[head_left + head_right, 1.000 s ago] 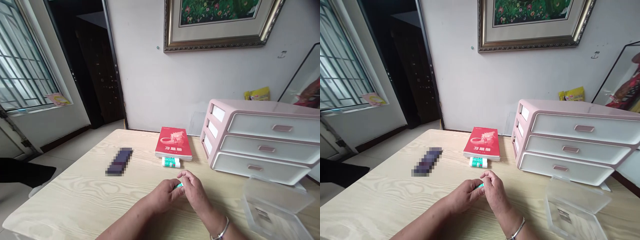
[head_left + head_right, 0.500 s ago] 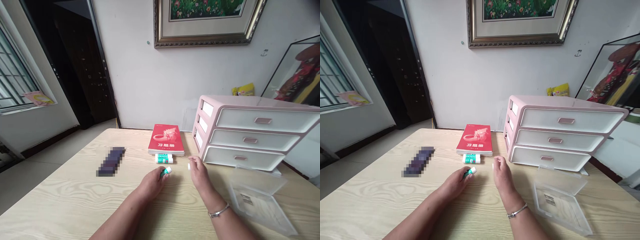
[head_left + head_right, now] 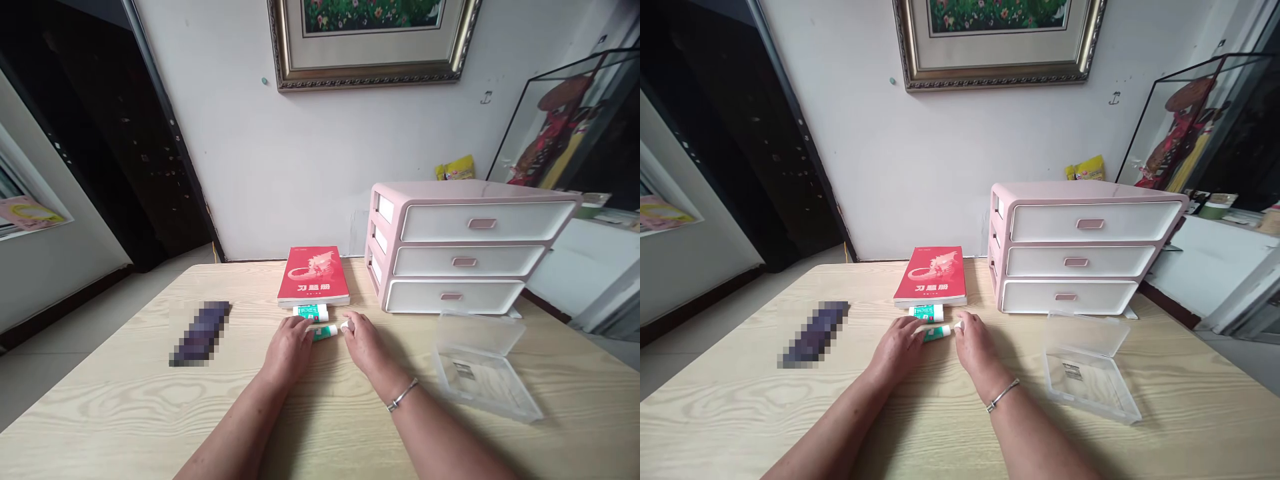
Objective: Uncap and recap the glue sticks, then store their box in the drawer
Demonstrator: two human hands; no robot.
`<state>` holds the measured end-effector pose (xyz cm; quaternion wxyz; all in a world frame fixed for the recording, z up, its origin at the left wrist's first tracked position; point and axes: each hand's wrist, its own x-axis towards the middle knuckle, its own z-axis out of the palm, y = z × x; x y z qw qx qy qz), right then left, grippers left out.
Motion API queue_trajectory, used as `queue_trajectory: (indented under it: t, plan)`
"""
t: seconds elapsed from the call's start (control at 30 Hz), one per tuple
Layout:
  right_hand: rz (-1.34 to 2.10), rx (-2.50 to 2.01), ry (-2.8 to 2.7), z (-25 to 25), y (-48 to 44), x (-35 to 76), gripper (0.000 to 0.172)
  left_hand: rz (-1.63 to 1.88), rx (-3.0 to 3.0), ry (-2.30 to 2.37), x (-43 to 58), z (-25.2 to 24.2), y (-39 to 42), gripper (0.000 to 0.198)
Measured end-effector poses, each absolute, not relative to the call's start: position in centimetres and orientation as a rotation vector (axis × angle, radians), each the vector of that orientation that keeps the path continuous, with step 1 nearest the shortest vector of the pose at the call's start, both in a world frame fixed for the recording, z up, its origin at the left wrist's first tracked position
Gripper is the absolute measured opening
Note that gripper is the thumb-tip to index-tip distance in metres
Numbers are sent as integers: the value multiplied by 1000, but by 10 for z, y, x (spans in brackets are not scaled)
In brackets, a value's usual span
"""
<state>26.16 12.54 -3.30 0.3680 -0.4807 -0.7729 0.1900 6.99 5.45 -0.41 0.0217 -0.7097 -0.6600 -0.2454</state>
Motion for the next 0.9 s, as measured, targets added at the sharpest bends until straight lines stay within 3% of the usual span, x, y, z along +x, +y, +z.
queue_trajectory:
  t: [0.57, 0.9]
  plan:
    - [327, -1326, -1999, -14, 116, 257, 29, -300, -2176, -2246, 58, 17, 98, 20]
    - [423, -1197, -1790, 0, 110, 265, 34, -520, -2234, -2243, 62, 36, 68, 25]
